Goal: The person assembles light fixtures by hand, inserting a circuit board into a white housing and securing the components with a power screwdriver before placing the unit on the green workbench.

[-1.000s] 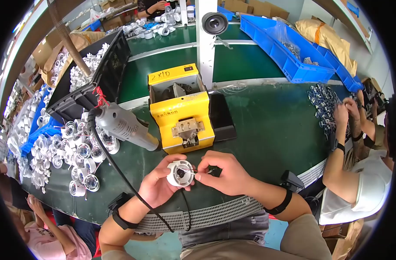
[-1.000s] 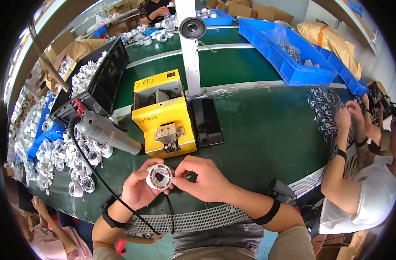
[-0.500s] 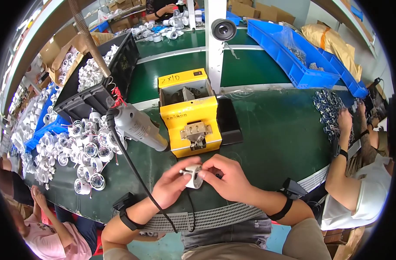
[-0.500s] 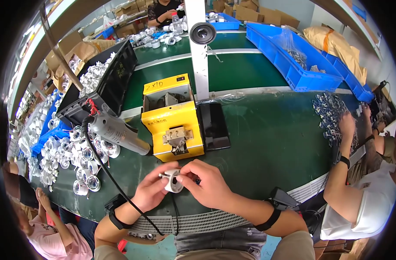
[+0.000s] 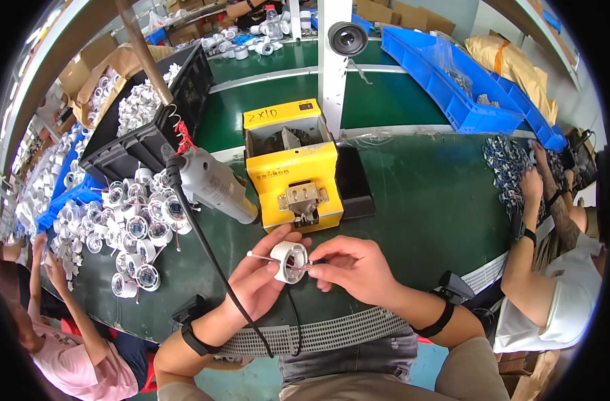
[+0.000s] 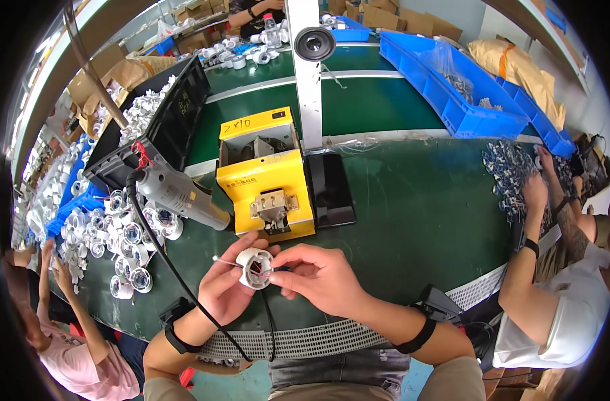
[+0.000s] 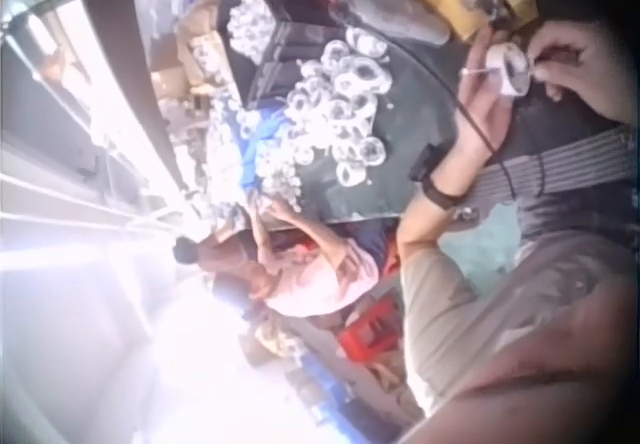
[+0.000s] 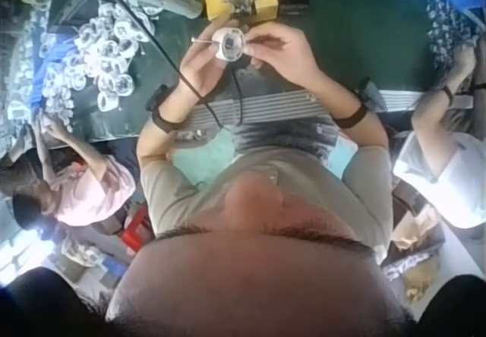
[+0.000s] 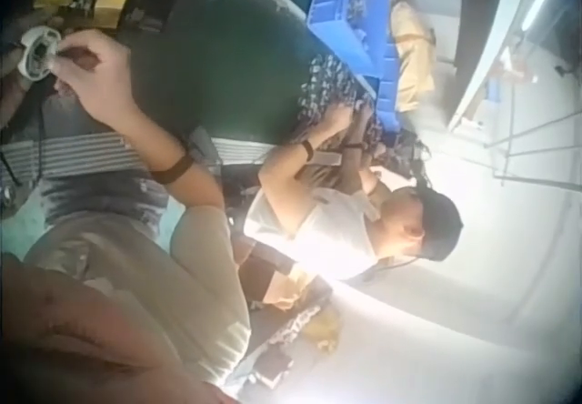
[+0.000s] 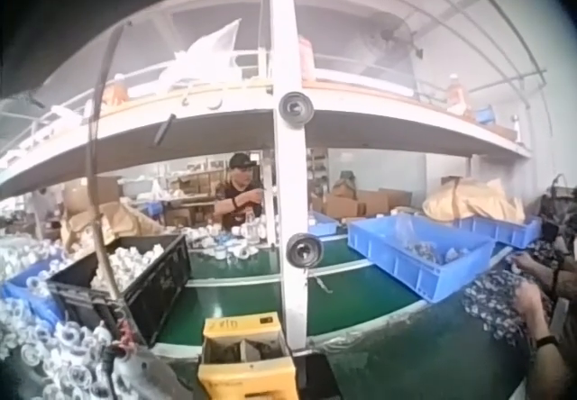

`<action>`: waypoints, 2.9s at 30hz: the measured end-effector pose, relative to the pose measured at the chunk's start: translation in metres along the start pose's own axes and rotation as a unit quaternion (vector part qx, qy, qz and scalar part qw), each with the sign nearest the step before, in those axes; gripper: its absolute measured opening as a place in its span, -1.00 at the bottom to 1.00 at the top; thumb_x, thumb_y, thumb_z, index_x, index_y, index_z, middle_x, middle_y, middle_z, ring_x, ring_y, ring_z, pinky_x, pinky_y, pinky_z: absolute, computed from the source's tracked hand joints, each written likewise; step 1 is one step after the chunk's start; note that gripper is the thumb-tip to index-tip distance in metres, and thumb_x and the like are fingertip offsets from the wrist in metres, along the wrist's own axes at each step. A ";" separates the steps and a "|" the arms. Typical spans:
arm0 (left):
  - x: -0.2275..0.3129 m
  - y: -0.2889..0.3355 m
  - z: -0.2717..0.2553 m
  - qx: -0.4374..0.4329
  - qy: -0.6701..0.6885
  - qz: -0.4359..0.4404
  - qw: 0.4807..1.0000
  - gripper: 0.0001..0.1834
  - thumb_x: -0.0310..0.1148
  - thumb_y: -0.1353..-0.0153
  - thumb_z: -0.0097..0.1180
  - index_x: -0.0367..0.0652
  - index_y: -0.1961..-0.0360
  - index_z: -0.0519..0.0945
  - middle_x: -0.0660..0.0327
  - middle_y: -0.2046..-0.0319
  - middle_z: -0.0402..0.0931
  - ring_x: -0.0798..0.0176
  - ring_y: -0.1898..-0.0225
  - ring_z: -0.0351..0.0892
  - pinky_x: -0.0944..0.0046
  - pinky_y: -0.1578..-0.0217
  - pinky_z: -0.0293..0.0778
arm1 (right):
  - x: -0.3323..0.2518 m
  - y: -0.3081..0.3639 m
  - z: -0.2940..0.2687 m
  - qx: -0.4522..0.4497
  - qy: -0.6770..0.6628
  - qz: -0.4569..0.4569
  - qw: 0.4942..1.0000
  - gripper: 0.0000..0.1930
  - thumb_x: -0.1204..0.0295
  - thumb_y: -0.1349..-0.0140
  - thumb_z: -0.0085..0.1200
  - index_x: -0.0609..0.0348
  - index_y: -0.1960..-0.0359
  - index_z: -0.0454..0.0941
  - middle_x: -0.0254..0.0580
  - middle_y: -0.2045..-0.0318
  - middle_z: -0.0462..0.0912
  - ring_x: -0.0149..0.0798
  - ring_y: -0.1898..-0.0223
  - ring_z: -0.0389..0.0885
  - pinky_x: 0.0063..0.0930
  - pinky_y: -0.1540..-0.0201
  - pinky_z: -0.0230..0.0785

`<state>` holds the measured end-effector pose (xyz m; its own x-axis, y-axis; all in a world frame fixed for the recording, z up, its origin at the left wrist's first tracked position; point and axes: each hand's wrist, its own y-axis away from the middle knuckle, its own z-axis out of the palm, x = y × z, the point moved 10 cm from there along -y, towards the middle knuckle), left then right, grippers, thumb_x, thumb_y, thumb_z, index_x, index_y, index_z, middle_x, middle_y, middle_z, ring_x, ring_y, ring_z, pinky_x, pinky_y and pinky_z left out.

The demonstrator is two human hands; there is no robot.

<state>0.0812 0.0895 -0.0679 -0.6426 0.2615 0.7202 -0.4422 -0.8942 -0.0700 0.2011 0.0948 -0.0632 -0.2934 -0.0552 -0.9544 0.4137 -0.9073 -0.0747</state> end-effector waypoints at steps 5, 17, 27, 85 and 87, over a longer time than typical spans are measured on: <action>-0.012 0.003 0.008 -0.010 0.013 -0.056 0.998 -0.30 -0.40 -0.14 -0.03 -0.23 -0.35 0.14 0.03 -0.27 0.23 0.01 -0.35 0.13 -0.02 -0.29 0.14 | -0.002 0.000 0.007 0.042 0.022 -0.039 0.998 -0.82 0.57 -0.17 0.19 0.32 0.19 0.53 -0.22 0.38 0.63 -0.44 0.44 0.64 -0.64 0.43 0.48; -0.018 0.006 0.012 -0.034 0.035 -0.025 0.998 -0.23 -0.52 -0.20 -0.08 -0.02 -0.42 -0.06 0.02 -0.34 0.07 0.09 -0.33 0.12 0.08 -0.30 0.09 | -0.037 0.010 0.016 0.082 0.297 -0.249 0.918 -0.74 0.59 0.10 0.39 0.21 0.32 0.63 -0.20 0.30 0.61 -0.38 0.33 0.59 -0.52 0.25 0.45; -0.016 0.005 0.017 -0.066 -0.007 -0.008 0.998 -0.13 -0.60 -0.16 -0.02 -0.04 -0.44 -0.15 0.09 -0.33 0.06 0.27 -0.24 0.20 0.29 -0.20 0.19 | -0.031 -0.001 0.014 0.062 0.257 -0.179 0.948 -0.63 0.57 0.08 0.36 0.21 0.17 0.57 -0.14 0.18 0.55 -0.27 0.24 0.62 -0.45 0.21 0.50; -0.039 -0.001 -0.057 0.125 -0.166 -0.146 0.967 -0.54 -0.44 -0.42 -0.24 -0.44 -0.27 0.11 0.04 0.04 0.41 0.09 0.09 0.57 0.18 -0.02 0.57 | -0.084 -0.039 0.037 0.146 0.059 -0.306 0.939 -0.58 0.18 -0.31 -0.12 0.22 -0.01 0.12 -0.19 0.58 0.34 -0.36 0.71 0.31 -0.42 0.62 0.33; -0.039 -0.002 -0.054 0.116 -0.169 -0.147 0.968 -0.55 -0.43 -0.42 -0.24 -0.43 -0.26 0.13 0.05 0.03 0.40 0.10 0.07 0.56 0.18 -0.03 0.56 | -0.076 -0.036 0.044 0.131 0.052 -0.291 0.946 -0.55 0.16 -0.30 -0.09 0.21 -0.02 0.11 -0.18 0.56 0.37 -0.35 0.69 0.34 -0.42 0.60 0.35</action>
<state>0.0736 0.1010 -0.1332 -0.2511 0.4183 0.8729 -0.3974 -0.8669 0.3011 0.1707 0.1130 0.0249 -0.3134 0.5151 -0.7977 -0.0241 -0.8441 -0.5356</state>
